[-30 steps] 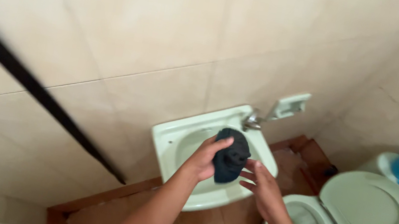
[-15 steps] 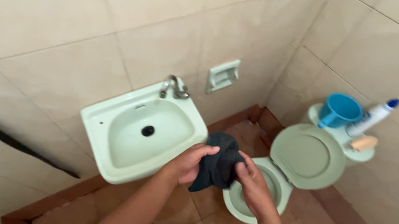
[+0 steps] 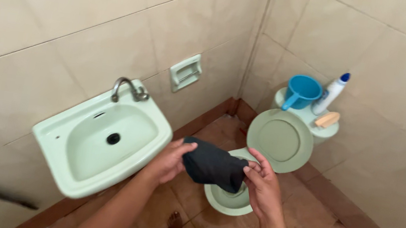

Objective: The person wipes the tiled wall above the sink with a dark cloth, then cleans the sink basin and faucet. They repeatedly wring the cloth and continue wiping the wall and sink surfaces.

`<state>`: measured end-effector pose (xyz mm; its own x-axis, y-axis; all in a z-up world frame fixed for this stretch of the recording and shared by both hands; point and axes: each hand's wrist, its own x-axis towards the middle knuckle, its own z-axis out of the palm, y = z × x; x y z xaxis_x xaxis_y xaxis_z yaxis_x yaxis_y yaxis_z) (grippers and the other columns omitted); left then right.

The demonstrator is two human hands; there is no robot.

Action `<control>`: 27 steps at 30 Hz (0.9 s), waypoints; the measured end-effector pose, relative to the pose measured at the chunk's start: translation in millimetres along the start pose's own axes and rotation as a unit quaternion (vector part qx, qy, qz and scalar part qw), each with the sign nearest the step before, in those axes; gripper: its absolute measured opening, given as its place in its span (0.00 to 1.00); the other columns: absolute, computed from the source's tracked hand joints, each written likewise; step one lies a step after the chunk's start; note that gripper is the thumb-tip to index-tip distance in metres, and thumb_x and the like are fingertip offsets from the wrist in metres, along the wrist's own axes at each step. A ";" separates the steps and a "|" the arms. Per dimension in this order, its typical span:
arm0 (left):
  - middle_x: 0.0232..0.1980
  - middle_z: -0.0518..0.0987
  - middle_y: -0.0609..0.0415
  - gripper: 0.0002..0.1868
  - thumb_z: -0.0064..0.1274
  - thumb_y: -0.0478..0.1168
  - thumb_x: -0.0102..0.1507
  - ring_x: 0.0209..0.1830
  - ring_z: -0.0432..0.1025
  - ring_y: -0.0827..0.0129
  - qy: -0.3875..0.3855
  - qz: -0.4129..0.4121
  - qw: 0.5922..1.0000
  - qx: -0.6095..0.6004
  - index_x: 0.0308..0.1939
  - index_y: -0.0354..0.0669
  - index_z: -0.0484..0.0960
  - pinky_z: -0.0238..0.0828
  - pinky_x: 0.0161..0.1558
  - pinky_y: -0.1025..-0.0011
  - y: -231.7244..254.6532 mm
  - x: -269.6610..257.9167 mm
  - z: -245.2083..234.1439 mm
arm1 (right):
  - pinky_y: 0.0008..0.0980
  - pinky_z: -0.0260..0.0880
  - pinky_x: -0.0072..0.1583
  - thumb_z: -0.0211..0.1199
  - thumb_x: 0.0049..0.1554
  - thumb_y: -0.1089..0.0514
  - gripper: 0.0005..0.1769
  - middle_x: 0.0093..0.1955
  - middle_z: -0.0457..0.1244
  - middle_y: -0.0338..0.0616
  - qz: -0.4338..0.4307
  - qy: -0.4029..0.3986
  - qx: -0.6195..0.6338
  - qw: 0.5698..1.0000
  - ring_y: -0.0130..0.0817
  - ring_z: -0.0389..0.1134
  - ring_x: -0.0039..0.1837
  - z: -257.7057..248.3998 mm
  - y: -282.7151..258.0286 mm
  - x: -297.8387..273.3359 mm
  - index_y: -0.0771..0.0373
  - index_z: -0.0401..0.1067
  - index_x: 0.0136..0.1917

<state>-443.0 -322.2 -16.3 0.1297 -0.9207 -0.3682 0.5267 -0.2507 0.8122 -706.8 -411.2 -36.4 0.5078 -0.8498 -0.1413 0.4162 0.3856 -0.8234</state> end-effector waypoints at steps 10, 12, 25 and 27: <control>0.45 0.81 0.56 0.10 0.54 0.43 0.67 0.43 0.75 0.72 -0.020 0.059 0.998 0.022 0.48 0.43 0.77 0.73 0.46 0.68 2.8 81.4 27.0 | 0.37 0.68 0.59 0.57 0.59 0.66 0.26 0.51 0.65 0.39 0.007 0.090 0.001 0.996 0.30 0.67 0.55 -42.3 -18.4 43.2 0.61 0.64 0.71; 0.42 0.80 0.57 0.10 0.55 0.43 0.67 0.41 0.73 0.74 0.000 0.074 0.992 0.102 0.46 0.42 0.77 0.70 0.42 0.68 12.7 96.0 33.8 | 0.38 0.67 0.57 0.57 0.60 0.65 0.25 0.50 0.63 0.37 0.012 0.115 -0.025 0.993 0.29 0.66 0.54 -48.4 -18.0 61.4 0.62 0.66 0.71; 0.47 0.82 0.57 0.11 0.53 0.38 0.68 0.45 0.74 0.77 -0.160 0.190 0.961 0.123 0.52 0.38 0.78 0.74 0.48 0.73 72.2 166.9 74.3 | 0.29 0.65 0.64 0.65 0.56 0.60 0.32 0.65 0.67 0.41 0.071 0.042 -0.260 0.962 0.29 0.67 0.65 -21.2 -26.2 158.3 0.64 0.64 0.73; 0.46 0.81 0.57 0.11 0.53 0.37 0.68 0.43 0.73 0.77 -0.163 0.171 0.964 0.123 0.53 0.37 0.78 0.74 0.46 0.73 72.3 180.4 77.7 | 0.30 0.67 0.63 0.66 0.55 0.61 0.31 0.61 0.68 0.43 0.087 0.034 -0.244 0.965 0.30 0.68 0.62 -20.0 -25.6 171.5 0.66 0.66 0.72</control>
<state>-446.8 -529.7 11.2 -0.0310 -0.9972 0.0681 0.2796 0.0568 0.9584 -645.5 -574.0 -50.5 0.4808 -0.8156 -0.3219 -0.0843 0.3224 -0.9429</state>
